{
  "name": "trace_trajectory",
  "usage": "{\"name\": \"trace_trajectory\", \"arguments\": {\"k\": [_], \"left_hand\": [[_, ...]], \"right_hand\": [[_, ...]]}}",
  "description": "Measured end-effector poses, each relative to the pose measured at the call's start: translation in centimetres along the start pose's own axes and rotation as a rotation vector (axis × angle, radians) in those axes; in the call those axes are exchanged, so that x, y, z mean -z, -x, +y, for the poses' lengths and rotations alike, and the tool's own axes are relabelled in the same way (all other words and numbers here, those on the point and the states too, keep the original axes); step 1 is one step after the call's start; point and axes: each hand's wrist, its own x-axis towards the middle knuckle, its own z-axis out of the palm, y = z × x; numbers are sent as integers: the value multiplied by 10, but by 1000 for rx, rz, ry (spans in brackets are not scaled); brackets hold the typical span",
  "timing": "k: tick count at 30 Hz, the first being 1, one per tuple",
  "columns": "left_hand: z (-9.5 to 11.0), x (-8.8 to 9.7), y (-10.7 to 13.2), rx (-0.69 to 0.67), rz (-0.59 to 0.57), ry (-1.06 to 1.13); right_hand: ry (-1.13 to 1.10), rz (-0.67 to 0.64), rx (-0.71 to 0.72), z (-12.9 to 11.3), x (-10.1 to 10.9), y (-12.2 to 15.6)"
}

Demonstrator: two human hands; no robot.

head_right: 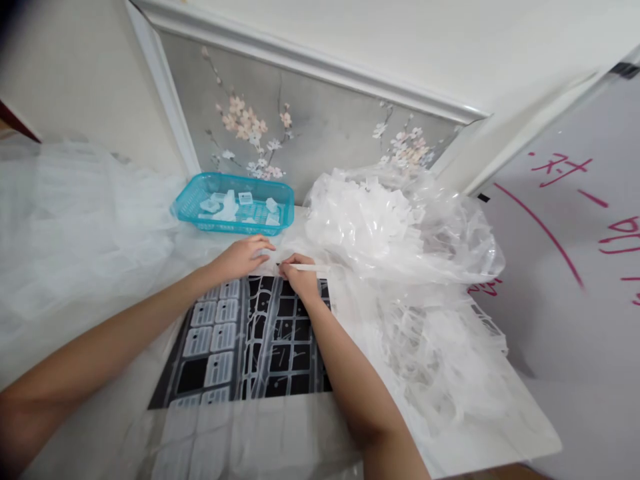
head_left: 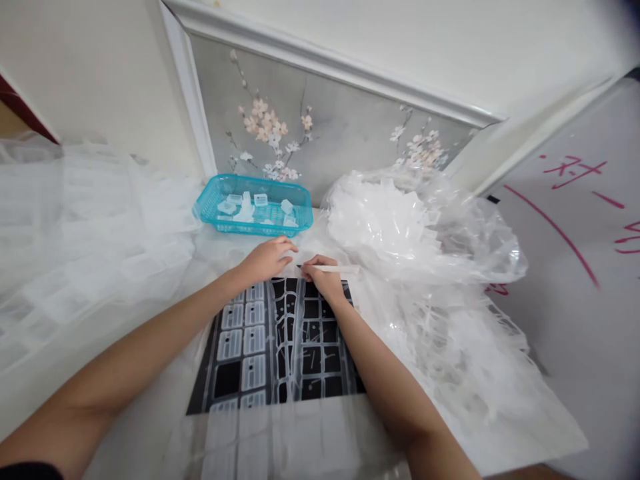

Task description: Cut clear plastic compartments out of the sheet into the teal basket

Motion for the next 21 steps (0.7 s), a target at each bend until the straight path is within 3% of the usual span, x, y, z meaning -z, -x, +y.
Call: {"name": "trace_trajectory", "arguments": {"k": [3, 6, 16, 18, 19, 21], "left_hand": [[-8, -8, -4, -126, -114, -264], [-11, -11, -7, -172, -148, -401], [-8, -16, -4, -230, -130, -483], [-7, -18, -4, -190, -46, -317], [-6, -16, -5, -147, 64, -182], [3, -7, -8, -9, 411, 182]], "right_hand": [[1, -14, 3, 0, 1, 0], [16, -28, 19, 1, 1, -1], [71, 18, -18, 1, -5, -6], [93, 29, -30, 0, -6, -8], [107, 33, -34, -1, -6, -8], [130, 33, -36, -2, -7, -8]]}}
